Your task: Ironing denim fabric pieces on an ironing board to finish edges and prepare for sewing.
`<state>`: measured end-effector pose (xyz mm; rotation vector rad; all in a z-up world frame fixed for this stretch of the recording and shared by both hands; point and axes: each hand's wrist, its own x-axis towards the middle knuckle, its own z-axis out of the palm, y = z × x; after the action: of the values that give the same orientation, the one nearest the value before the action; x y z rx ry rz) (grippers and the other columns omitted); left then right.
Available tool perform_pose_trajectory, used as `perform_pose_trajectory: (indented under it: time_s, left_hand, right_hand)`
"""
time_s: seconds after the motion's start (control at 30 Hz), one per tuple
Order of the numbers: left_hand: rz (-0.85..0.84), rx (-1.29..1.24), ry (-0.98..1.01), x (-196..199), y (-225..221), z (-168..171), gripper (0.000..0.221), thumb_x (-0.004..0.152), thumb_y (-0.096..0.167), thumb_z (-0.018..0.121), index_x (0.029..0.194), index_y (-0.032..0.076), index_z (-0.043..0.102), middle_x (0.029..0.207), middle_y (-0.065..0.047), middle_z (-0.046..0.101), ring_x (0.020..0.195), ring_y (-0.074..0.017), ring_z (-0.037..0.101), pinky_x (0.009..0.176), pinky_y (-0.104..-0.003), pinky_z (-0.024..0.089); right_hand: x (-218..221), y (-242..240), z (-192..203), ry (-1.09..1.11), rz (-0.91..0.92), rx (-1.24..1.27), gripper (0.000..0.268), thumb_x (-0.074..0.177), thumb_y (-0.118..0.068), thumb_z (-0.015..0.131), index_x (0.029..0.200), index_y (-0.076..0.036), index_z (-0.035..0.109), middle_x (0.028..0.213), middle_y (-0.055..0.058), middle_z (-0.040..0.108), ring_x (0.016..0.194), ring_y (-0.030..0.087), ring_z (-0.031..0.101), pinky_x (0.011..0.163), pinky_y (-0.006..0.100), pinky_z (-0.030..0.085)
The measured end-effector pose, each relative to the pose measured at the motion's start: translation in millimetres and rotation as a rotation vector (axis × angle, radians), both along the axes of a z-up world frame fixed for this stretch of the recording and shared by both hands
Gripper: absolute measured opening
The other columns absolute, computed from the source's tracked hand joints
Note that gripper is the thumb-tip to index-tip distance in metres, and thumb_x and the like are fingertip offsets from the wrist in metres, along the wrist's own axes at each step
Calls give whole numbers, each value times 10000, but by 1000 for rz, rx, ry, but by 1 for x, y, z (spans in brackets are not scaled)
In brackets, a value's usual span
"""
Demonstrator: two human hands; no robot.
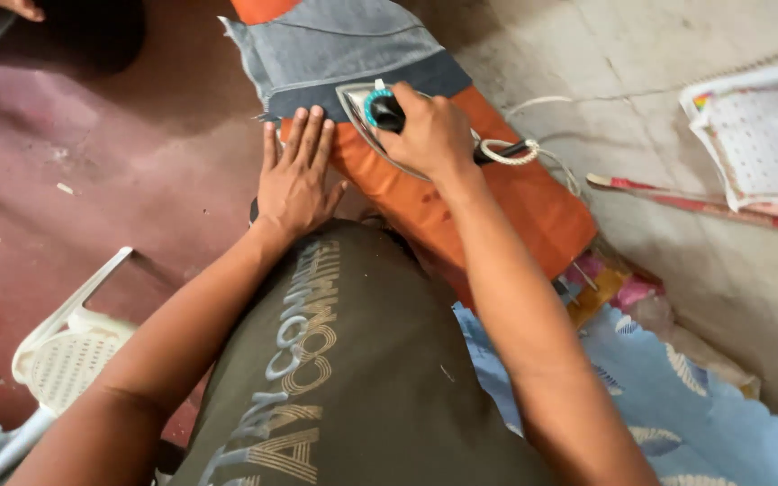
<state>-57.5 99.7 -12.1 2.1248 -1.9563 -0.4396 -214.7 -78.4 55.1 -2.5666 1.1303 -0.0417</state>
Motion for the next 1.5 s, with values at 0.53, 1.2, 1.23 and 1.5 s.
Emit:
perform_pose_trajectory:
  time_s: [0.53, 1.2, 1.23, 1.5]
  left_hand:
    - [187, -70, 217, 18, 8, 20, 806, 1045, 301, 593, 1638, -52, 176, 1711, -256, 148, 1606, -420, 136, 1329, -554, 159]
    - [-246, -64, 17, 13, -40, -13, 811, 1136, 567, 346, 1639, -61, 250, 1666, -326, 160, 1558, -477, 122, 1301, -577, 127]
    - [-254, -59, 25, 11, -39, -12, 811, 1136, 567, 346, 1639, -61, 250, 1666, -326, 160, 1558, -477, 122, 1301, -577, 127]
    - [-254, 49, -16, 10, -45, -7, 816, 1144, 571, 314, 1648, -56, 181, 1668, -335, 94, 1563, -492, 83, 1316, -585, 117]
  right_hand:
    - [42, 16, 2, -54, 190, -85, 352, 700, -391, 753, 929, -176, 594, 619, 142, 670, 604, 501, 662, 433, 616, 450]
    - [0, 21, -15, 65, -500, 18, 440, 823, -458, 766, 1000, -117, 552, 801, 249, 728, 755, 564, 662, 590, 669, 469]
    - [3, 20, -11, 74, -509, 22, 440, 823, -458, 766, 1000, -117, 552, 801, 249, 728, 755, 564, 662, 590, 669, 469]
    - [30, 8, -11, 43, -713, -16, 473, 816, -502, 789, 1010, -144, 548, 814, 231, 746, 770, 560, 675, 602, 670, 482]
